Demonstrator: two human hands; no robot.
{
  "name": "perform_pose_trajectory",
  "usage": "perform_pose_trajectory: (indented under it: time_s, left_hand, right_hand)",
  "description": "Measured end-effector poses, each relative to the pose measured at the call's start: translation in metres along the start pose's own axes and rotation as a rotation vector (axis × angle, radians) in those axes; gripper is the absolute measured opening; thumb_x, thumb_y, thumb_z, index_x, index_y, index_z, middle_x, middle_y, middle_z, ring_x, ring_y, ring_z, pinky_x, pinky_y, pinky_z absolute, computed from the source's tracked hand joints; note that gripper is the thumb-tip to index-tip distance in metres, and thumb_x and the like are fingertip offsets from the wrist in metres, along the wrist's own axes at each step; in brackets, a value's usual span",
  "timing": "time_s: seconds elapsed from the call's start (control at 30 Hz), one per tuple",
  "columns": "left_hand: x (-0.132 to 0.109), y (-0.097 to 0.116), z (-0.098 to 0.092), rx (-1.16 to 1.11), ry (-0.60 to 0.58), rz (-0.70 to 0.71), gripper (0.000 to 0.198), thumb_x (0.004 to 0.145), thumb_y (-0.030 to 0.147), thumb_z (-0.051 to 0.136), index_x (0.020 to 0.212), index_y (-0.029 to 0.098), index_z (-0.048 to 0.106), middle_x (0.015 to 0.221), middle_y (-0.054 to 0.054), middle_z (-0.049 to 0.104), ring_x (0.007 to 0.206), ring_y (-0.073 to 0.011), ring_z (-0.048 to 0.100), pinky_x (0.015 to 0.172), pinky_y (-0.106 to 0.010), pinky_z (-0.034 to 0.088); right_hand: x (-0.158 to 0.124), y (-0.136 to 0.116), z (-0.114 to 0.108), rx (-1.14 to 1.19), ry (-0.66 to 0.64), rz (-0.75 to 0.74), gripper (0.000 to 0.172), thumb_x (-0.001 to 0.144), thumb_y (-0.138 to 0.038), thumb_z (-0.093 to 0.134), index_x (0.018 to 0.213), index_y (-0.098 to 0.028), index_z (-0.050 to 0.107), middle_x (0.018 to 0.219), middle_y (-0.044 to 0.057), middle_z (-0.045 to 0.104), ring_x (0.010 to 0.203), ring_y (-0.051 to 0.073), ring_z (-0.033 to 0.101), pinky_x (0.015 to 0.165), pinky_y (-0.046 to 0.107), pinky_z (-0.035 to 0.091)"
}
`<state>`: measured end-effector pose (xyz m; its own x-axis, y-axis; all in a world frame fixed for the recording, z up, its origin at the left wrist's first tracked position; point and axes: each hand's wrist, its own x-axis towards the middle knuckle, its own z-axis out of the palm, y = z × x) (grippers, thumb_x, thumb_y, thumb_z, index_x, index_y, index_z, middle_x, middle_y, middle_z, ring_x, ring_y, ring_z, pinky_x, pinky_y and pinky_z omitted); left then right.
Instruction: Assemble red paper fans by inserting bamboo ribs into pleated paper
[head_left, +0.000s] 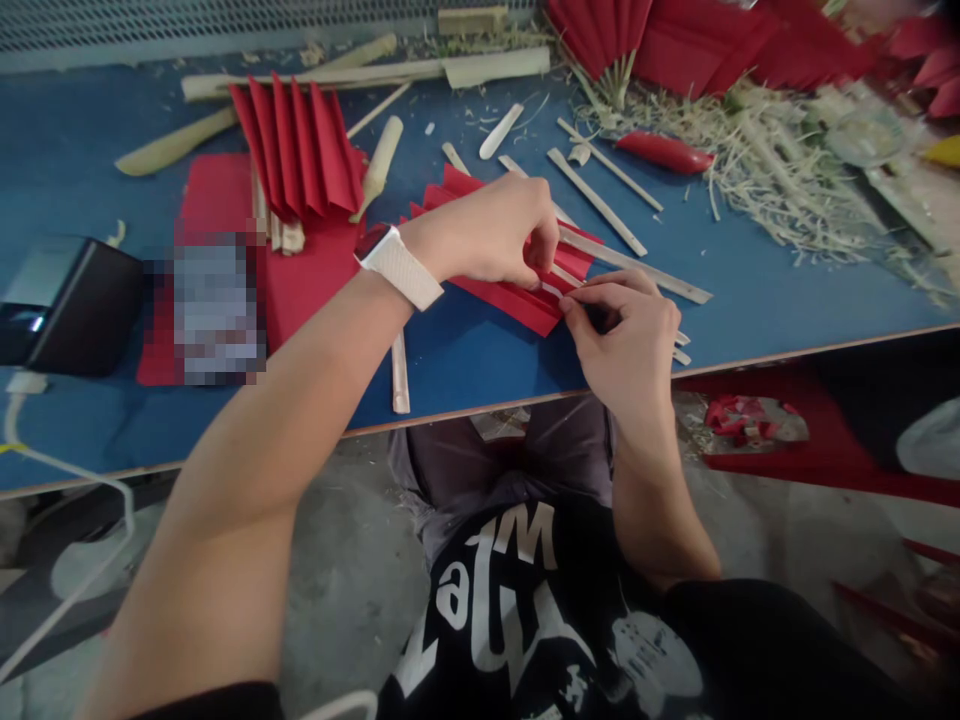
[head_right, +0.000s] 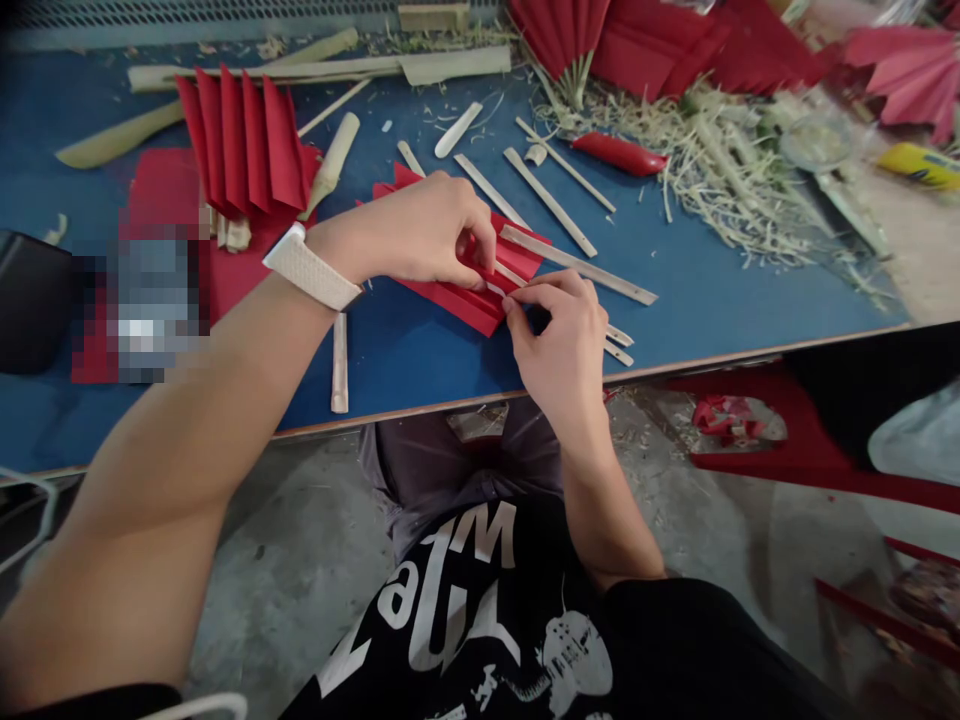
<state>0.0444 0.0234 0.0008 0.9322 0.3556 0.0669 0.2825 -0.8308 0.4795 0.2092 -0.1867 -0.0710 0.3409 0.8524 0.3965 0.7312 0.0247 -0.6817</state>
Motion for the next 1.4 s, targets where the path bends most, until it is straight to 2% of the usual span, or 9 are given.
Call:
perform_pose_trajectory:
  time_s: [0.2, 0.4, 0.53, 0.7, 0.77, 0.9, 1.07, 1.2, 1.4]
  left_hand:
    - [0.006, -0.006, 0.000, 0.020, -0.024, 0.061, 0.009, 0.084, 0.033, 0.089, 0.077, 0.038, 0.093, 0.092, -0.004, 0.094, 0.094, -0.0324, 0.087, 0.104, -0.047, 0.071]
    - [0.000, -0.004, 0.001, -0.014, -0.017, 0.071, 0.013, 0.090, 0.037, 0.086, 0.086, 0.034, 0.097, 0.100, -0.007, 0.096, 0.099, -0.0323, 0.090, 0.104, -0.045, 0.069]
    - [-0.001, -0.007, 0.007, 0.012, -0.001, 0.066, 0.011, 0.090, 0.036, 0.087, 0.087, 0.033, 0.097, 0.098, -0.007, 0.095, 0.102, -0.0331, 0.090, 0.104, -0.045, 0.069]
    - [-0.007, 0.010, 0.002, 0.101, 0.004, 0.058, 0.019, 0.092, 0.021, 0.082, 0.093, 0.030, 0.099, 0.103, -0.007, 0.095, 0.100, -0.0319, 0.088, 0.106, -0.048, 0.068]
    - [-0.010, 0.014, 0.001, 0.108, 0.006, 0.056, 0.021, 0.092, 0.020, 0.081, 0.096, 0.029, 0.099, 0.106, -0.008, 0.096, 0.099, -0.0317, 0.089, 0.106, -0.048, 0.068]
    - [-0.012, 0.013, 0.003, 0.053, 0.030, 0.075, 0.018, 0.094, 0.026, 0.082, 0.098, 0.031, 0.099, 0.108, -0.006, 0.096, 0.108, -0.0325, 0.091, 0.111, -0.046, 0.068]
    - [-0.016, 0.013, -0.004, 0.111, -0.003, 0.045, 0.017, 0.096, 0.023, 0.081, 0.094, 0.026, 0.098, 0.114, -0.012, 0.095, 0.114, -0.0365, 0.091, 0.113, -0.050, 0.067]
    - [-0.018, 0.009, -0.009, 0.076, -0.016, 0.025, 0.016, 0.093, 0.025, 0.082, 0.092, 0.030, 0.097, 0.113, -0.011, 0.094, 0.115, -0.0384, 0.090, 0.114, -0.051, 0.068]
    - [-0.016, -0.006, -0.002, 0.014, 0.021, -0.002, 0.010, 0.086, 0.031, 0.085, 0.088, 0.034, 0.094, 0.105, -0.010, 0.091, 0.119, -0.0403, 0.088, 0.112, -0.051, 0.070]
  right_hand:
    - [0.000, -0.004, 0.000, -0.002, 0.033, 0.005, 0.012, 0.108, -0.023, 0.086, 0.107, -0.031, 0.095, 0.117, 0.012, 0.091, 0.100, 0.034, 0.085, 0.102, 0.061, 0.074]
    - [0.000, -0.010, -0.005, -0.041, 0.013, 0.049, 0.011, 0.100, -0.021, 0.094, 0.104, -0.030, 0.091, 0.110, 0.008, 0.088, 0.088, 0.030, 0.080, 0.095, 0.055, 0.071]
    - [0.000, -0.006, -0.010, -0.109, 0.091, 0.041, 0.029, 0.087, -0.021, 0.105, 0.106, -0.029, 0.084, 0.106, 0.005, 0.084, 0.082, 0.027, 0.073, 0.089, 0.053, 0.068]
    - [0.009, -0.004, -0.019, -0.097, 0.005, -0.034, 0.050, 0.097, -0.016, 0.094, 0.142, -0.036, 0.085, 0.121, 0.006, 0.094, 0.095, 0.032, 0.076, 0.101, 0.057, 0.068]
    - [0.016, -0.006, -0.021, -0.106, -0.042, -0.054, 0.053, 0.096, -0.012, 0.093, 0.142, -0.038, 0.086, 0.117, 0.005, 0.096, 0.103, 0.034, 0.077, 0.105, 0.057, 0.068]
    - [0.030, -0.005, -0.024, -0.058, -0.134, -0.047, 0.042, 0.102, -0.015, 0.092, 0.137, -0.038, 0.086, 0.110, 0.004, 0.094, 0.119, 0.039, 0.084, 0.117, 0.065, 0.068]
    - [0.034, 0.000, -0.024, 0.034, -0.181, -0.013, 0.037, 0.101, -0.019, 0.094, 0.132, -0.036, 0.086, 0.109, 0.006, 0.093, 0.126, 0.041, 0.084, 0.115, 0.066, 0.072]
    - [0.030, 0.003, -0.024, 0.054, -0.178, -0.008, 0.039, 0.102, -0.017, 0.091, 0.135, -0.036, 0.086, 0.113, 0.007, 0.093, 0.128, 0.041, 0.082, 0.113, 0.063, 0.073]
    - [0.028, 0.004, -0.026, 0.046, -0.182, -0.042, 0.053, 0.100, -0.014, 0.086, 0.149, -0.037, 0.086, 0.117, 0.008, 0.094, 0.129, 0.041, 0.081, 0.118, 0.065, 0.072]
